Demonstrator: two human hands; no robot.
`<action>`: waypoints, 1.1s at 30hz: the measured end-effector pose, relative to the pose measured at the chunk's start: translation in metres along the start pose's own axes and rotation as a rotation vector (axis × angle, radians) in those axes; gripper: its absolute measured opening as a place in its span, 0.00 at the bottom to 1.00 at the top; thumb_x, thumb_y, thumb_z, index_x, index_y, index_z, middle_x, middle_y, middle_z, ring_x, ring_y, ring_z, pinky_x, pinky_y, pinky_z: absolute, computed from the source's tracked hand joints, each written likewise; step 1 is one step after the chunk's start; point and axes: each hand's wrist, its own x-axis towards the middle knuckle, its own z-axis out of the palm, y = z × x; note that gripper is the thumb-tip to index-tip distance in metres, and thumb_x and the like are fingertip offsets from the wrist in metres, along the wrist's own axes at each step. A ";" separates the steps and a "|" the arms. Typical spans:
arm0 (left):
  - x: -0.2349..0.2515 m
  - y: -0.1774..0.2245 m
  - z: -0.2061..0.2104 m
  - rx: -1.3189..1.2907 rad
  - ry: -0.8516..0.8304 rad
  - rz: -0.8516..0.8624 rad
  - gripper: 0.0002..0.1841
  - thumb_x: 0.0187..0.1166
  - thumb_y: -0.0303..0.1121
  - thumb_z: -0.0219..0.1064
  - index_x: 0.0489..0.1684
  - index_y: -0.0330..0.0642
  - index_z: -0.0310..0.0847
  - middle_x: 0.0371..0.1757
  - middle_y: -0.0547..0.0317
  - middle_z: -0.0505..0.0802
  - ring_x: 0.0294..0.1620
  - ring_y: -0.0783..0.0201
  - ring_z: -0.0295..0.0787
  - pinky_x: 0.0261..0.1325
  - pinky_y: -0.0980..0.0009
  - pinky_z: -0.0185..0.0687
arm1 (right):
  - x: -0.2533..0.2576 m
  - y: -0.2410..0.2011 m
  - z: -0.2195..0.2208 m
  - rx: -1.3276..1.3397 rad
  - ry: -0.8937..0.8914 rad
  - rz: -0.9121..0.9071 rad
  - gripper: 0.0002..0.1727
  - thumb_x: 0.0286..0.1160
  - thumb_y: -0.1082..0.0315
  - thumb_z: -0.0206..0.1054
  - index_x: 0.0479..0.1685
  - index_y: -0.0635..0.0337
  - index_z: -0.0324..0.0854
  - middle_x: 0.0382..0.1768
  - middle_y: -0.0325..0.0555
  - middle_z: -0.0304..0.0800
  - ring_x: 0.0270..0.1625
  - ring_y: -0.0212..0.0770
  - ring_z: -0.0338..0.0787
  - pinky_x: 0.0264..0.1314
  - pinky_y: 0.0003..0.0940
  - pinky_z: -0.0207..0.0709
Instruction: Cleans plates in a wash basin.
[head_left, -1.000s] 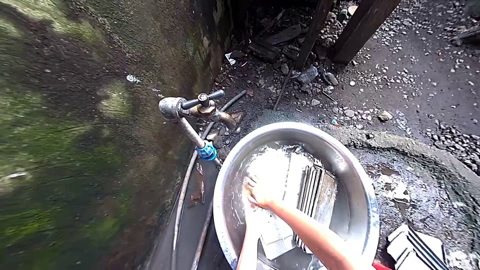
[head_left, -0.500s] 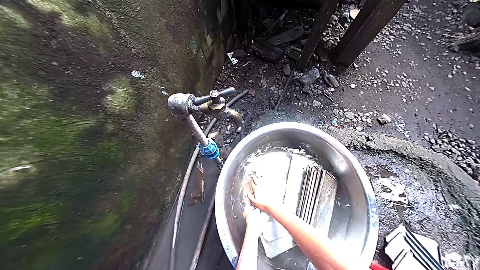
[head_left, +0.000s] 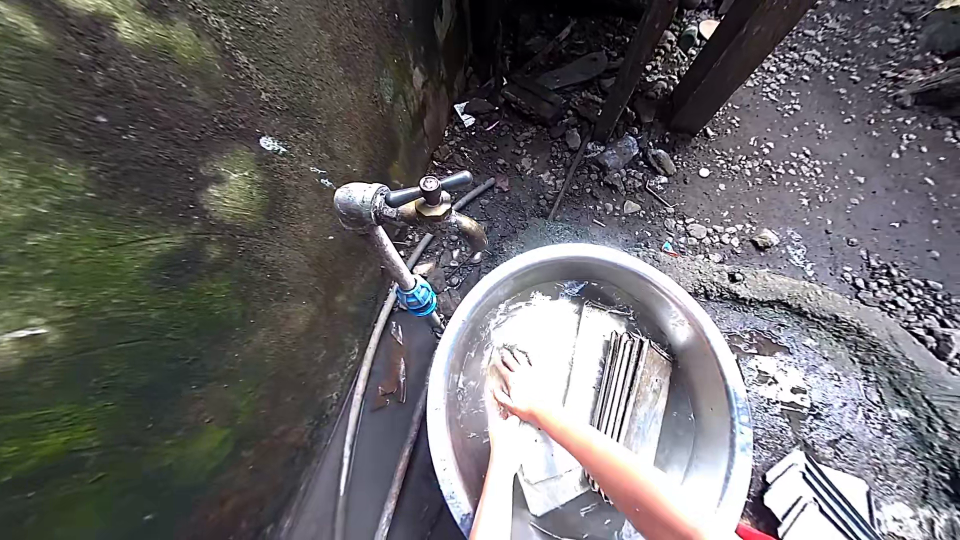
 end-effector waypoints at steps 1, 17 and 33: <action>0.006 -0.012 -0.002 0.013 -0.009 0.061 0.37 0.71 0.15 0.64 0.86 0.25 0.56 0.83 0.34 0.72 0.81 0.55 0.72 0.81 0.63 0.69 | 0.003 0.001 0.000 -0.011 -0.025 -0.076 0.40 0.85 0.45 0.49 0.95 0.54 0.52 0.93 0.54 0.53 0.95 0.60 0.48 0.93 0.67 0.32; -0.024 0.027 0.005 0.001 -0.068 0.030 0.34 0.74 0.14 0.68 0.83 0.24 0.60 0.81 0.33 0.74 0.78 0.55 0.75 0.79 0.63 0.71 | -0.025 0.020 -0.015 -0.016 -0.027 0.180 0.32 0.93 0.54 0.44 0.94 0.52 0.54 0.96 0.41 0.48 0.97 0.58 0.43 0.93 0.67 0.34; -0.085 0.148 -0.056 -0.293 -0.322 0.274 0.61 0.68 0.76 0.60 0.95 0.46 0.31 0.87 0.56 0.71 0.79 0.67 0.76 0.73 0.65 0.78 | -0.041 0.013 -0.019 0.319 0.245 0.411 0.26 0.89 0.71 0.49 0.84 0.59 0.72 0.84 0.54 0.72 0.84 0.56 0.73 0.84 0.50 0.68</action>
